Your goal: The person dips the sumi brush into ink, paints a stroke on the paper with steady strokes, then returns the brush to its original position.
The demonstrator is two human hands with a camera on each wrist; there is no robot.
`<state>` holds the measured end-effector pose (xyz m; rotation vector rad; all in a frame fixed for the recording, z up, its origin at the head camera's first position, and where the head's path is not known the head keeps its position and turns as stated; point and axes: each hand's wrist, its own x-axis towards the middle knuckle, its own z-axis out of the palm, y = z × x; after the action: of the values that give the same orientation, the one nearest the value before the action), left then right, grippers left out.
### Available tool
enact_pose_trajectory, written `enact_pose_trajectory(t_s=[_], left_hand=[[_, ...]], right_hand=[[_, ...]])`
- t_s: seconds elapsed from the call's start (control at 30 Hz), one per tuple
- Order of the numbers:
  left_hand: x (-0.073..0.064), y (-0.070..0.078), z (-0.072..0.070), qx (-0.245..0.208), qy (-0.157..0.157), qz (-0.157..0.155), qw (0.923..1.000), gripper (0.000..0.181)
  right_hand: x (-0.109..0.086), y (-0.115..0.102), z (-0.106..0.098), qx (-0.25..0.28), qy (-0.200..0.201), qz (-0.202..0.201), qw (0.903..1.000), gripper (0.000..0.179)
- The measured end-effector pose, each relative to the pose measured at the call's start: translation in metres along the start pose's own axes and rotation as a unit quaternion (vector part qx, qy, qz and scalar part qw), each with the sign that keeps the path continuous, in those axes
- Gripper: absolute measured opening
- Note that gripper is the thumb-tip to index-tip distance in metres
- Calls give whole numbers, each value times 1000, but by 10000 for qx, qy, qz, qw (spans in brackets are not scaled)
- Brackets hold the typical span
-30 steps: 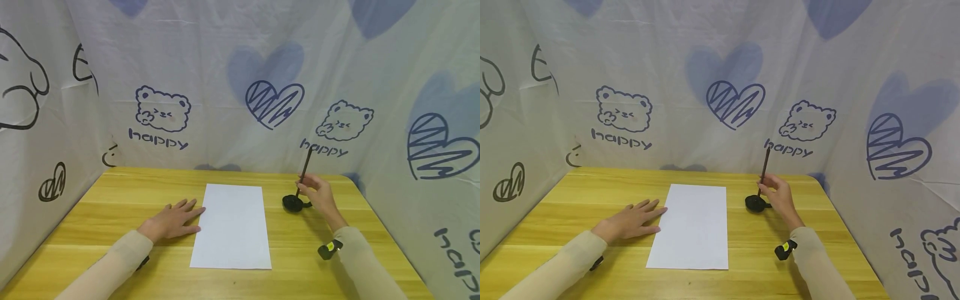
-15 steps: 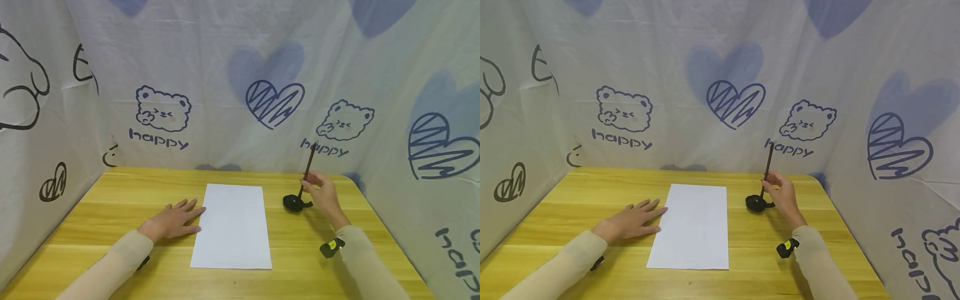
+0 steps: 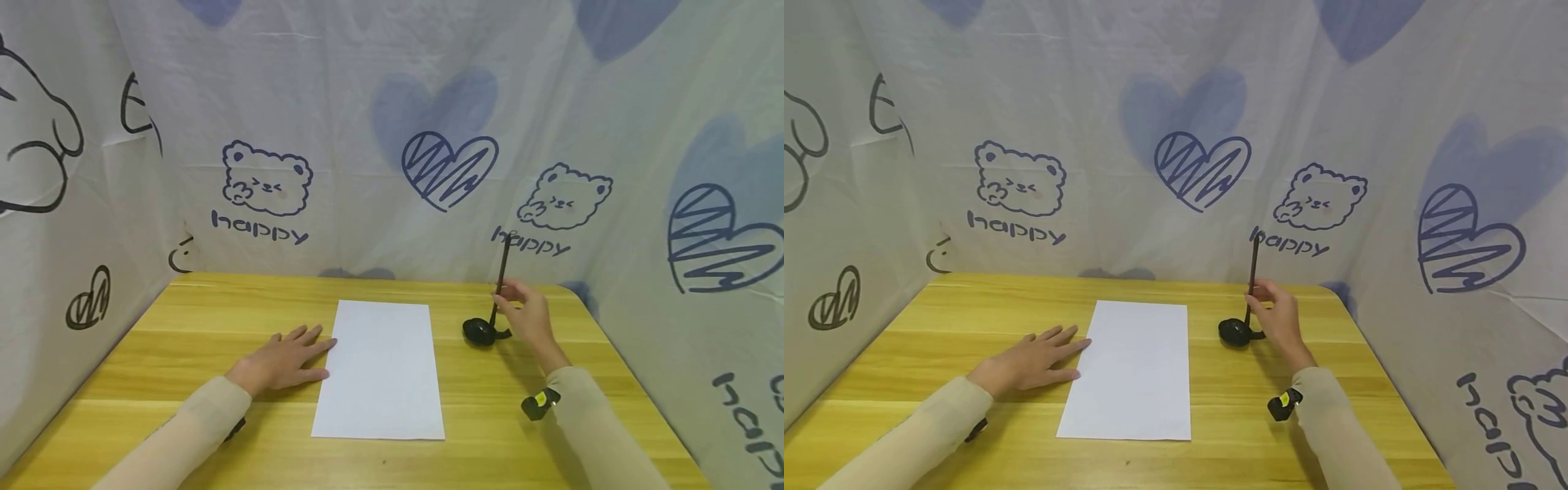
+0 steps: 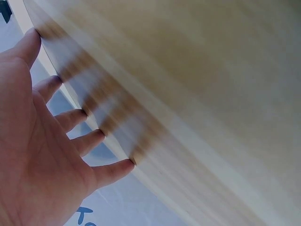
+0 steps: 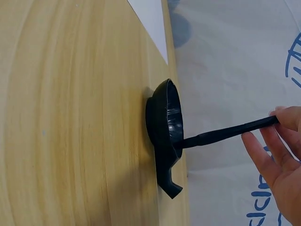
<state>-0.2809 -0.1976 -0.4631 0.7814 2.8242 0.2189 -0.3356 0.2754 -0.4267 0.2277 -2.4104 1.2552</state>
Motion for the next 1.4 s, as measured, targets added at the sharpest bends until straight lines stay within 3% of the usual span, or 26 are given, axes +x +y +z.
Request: enact_pose_trajectory(t_s=[0.33, 0.73, 1.4], left_hand=[[1, -1, 0, 16, 59, 41, 10000, 71], [0, 0, -3, 19, 2, 18, 10000, 70], [0, 1, 1, 18, -15, -28, 10000, 71]], right_hand=[[1, -3, -3, -51, 104, -102, 9999, 26], [5, -18, -12, 1048, 283, -332, 9935, 28], [6, -55, 0, 1929, -41, -547, 9797, 32]])
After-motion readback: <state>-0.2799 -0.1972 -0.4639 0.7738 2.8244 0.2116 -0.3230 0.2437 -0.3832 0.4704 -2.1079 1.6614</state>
